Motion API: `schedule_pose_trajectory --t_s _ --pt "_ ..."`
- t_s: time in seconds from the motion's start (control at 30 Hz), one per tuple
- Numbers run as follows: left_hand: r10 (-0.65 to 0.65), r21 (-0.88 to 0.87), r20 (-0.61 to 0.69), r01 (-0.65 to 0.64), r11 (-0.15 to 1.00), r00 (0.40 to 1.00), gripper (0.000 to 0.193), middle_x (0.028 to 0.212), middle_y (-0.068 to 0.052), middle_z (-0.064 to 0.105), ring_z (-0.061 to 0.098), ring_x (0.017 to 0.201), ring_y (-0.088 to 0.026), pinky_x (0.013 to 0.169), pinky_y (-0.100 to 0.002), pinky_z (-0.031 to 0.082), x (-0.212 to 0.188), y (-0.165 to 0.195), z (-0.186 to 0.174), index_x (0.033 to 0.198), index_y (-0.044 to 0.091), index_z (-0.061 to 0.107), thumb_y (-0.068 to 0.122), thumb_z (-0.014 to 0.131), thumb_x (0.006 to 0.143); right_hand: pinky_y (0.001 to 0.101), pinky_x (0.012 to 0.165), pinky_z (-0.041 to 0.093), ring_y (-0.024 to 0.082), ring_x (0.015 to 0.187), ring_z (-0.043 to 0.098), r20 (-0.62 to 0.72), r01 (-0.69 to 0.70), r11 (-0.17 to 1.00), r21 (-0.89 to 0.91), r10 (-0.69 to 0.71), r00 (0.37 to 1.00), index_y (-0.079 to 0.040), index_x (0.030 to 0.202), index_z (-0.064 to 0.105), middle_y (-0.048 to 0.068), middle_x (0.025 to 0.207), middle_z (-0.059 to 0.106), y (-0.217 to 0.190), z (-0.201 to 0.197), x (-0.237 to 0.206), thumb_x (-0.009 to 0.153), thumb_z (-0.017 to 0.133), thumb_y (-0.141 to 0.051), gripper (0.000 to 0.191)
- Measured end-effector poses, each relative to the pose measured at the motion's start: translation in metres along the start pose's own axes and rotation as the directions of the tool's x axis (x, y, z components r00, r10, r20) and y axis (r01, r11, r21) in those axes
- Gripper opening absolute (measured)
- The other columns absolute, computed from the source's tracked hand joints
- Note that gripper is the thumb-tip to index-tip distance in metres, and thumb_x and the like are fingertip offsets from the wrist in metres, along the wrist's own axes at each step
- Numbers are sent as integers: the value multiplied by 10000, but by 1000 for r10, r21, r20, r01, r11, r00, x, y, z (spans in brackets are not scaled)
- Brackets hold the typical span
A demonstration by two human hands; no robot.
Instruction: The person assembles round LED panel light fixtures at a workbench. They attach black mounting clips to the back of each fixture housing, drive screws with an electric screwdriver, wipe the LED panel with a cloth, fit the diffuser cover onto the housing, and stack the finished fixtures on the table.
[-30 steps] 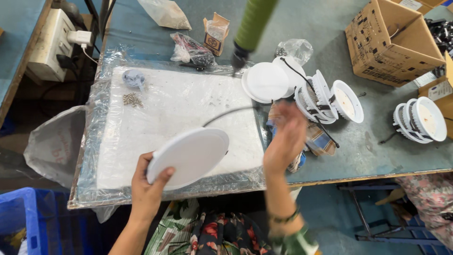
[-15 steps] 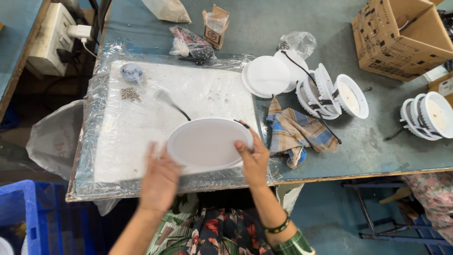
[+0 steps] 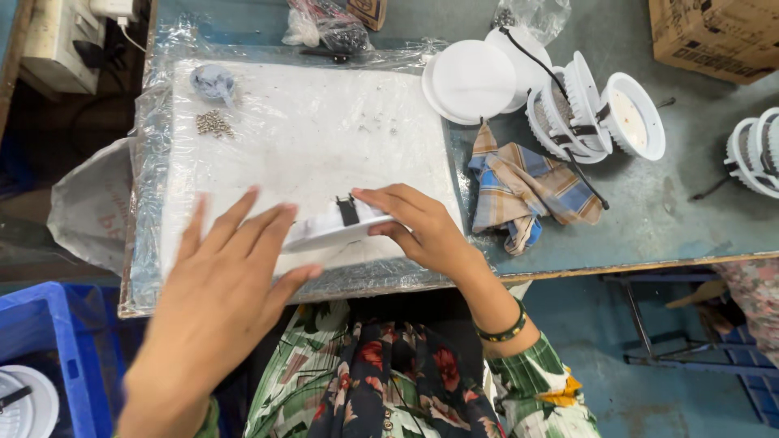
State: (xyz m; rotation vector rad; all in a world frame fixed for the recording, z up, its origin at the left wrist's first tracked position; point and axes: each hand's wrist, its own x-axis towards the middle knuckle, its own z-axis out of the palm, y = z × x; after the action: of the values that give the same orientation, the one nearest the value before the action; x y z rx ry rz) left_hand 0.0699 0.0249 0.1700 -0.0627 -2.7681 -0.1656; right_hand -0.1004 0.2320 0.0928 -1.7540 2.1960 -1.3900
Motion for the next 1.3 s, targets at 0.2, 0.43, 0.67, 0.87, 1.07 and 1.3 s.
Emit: schedule_pose_trajectory --t_s 0.2,0.43,0.67,0.87,1.07,1.3 --pt "27 -414 -184 -102 904 983 686 1373 -163 626 606 1273 -316 1105 -493 464 0 18 -27 1405 -7 529 443 675 909 310 853 599 268 1059 695 -36 -67 995 71 70 997 -60 1414 587 148 1237 670 -1 -1 -13 845 719 104 607" --pt "-10 -505 -126 -55 861 992 615 1171 -138 663 652 972 -328 807 -428 533 18 21 55 1412 51 556 349 713 898 344 852 582 299 1032 709 -145 4 996 -84 -17 989 -40 1408 576 171 1189 688 5 13 -26 795 744 96 650" --pt "-22 -389 -152 -39 920 988 560 1018 -80 671 638 841 -272 747 -401 514 28 10 73 1366 137 609 285 773 851 359 891 574 313 1050 701 -218 -22 995 -97 0 976 -29 1503 478 176 1218 684 17 36 -17 863 758 41 702" --pt "32 -429 -204 -119 895 978 560 1004 -68 670 635 843 -258 739 -388 488 29 6 86 1318 86 609 283 789 826 365 878 574 317 1049 694 -161 -47 982 -184 17 987 -5 1425 552 195 1205 668 -5 11 -11 798 798 -115 682" --pt "60 -458 -185 -140 878 981 636 967 -83 660 642 861 -258 750 -386 484 29 8 79 1354 45 579 271 785 796 321 728 583 270 870 730 -257 -37 946 -323 -50 965 -5 1133 704 141 1012 712 -34 -4 0 765 886 -334 525" --pt "65 -542 -128 -125 831 990 620 973 -108 672 657 916 -292 822 -411 499 19 8 75 1337 44 574 286 804 815 318 545 474 212 609 641 -181 -153 964 -217 114 977 -20 934 749 92 739 671 -38 -5 11 901 756 -229 211"
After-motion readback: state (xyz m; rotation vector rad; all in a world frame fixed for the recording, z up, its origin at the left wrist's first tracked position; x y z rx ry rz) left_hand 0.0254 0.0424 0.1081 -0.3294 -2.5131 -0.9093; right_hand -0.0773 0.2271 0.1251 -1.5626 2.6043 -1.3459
